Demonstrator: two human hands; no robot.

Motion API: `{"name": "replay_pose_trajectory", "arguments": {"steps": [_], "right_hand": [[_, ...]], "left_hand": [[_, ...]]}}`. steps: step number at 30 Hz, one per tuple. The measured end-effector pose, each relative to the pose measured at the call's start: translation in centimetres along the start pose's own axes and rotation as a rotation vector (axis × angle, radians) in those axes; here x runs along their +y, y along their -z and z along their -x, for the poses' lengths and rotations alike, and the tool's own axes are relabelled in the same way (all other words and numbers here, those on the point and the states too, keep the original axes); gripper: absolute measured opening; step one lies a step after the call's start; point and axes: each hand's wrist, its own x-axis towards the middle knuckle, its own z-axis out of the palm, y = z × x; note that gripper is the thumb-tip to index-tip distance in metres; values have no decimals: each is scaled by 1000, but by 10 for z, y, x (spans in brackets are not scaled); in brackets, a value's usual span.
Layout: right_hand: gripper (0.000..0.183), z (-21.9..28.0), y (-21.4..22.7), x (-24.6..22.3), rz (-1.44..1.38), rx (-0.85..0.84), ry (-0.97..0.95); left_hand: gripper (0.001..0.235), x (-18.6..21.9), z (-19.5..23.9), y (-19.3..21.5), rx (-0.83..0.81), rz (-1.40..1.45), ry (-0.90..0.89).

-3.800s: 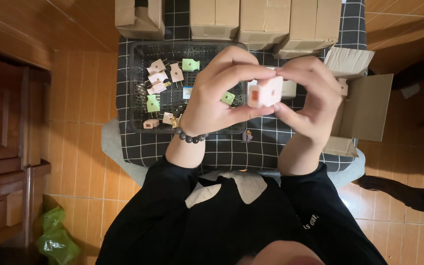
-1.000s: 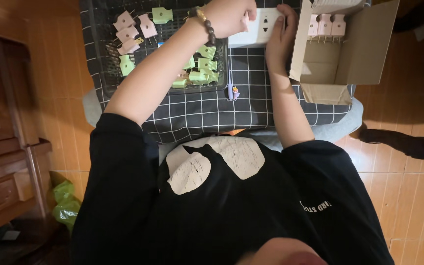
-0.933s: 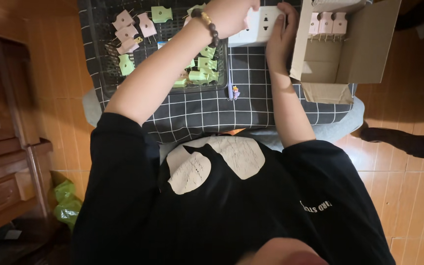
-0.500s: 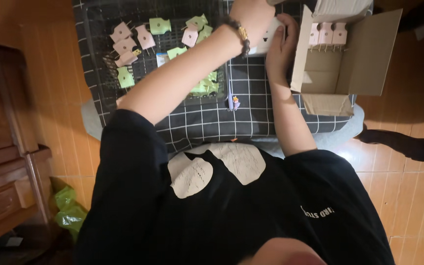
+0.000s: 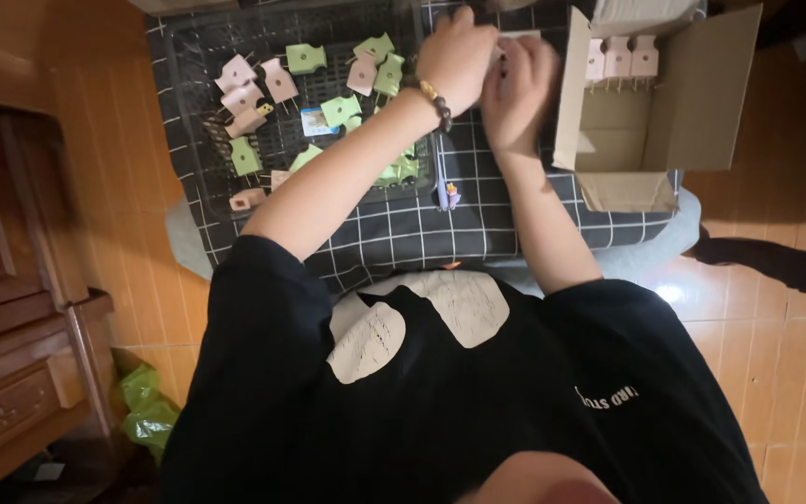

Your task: The person handles pink and green plastic plug housings, fitting pieces together and placing the assembled units into a cardboard box.

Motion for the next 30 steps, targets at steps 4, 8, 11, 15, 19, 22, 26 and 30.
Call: {"name": "replay_pose_trajectory", "arguments": {"steps": [4,8,11,15,19,22,26,30], "right_hand": [[31,-9,19,-17,-57,-63,11],[10,-14,24,-20,-79,-100,33],[21,-10,22,-19,-184,-75,-36],[64,-17,77,-69,-1022,-388,-236],[33,9,110,-91,-987,-292,-541],[31,1,150,-91,-1055,-382,-694],[21,-45,218,-60,-554,-404,-281],[27,-82,256,-21,-157,-435,-201]], "left_hand": [[11,-18,-5,-6,210,153,-118],[31,-19,14,25,237,546,-145],[40,-12,46,42,405,572,-212],[74,1,103,40,461,599,-278],[63,0,153,36,505,664,-497],[69,-4,181,31,472,621,-547],[57,-19,218,24,389,684,-470],[48,-48,237,-8,345,699,-390]]}}
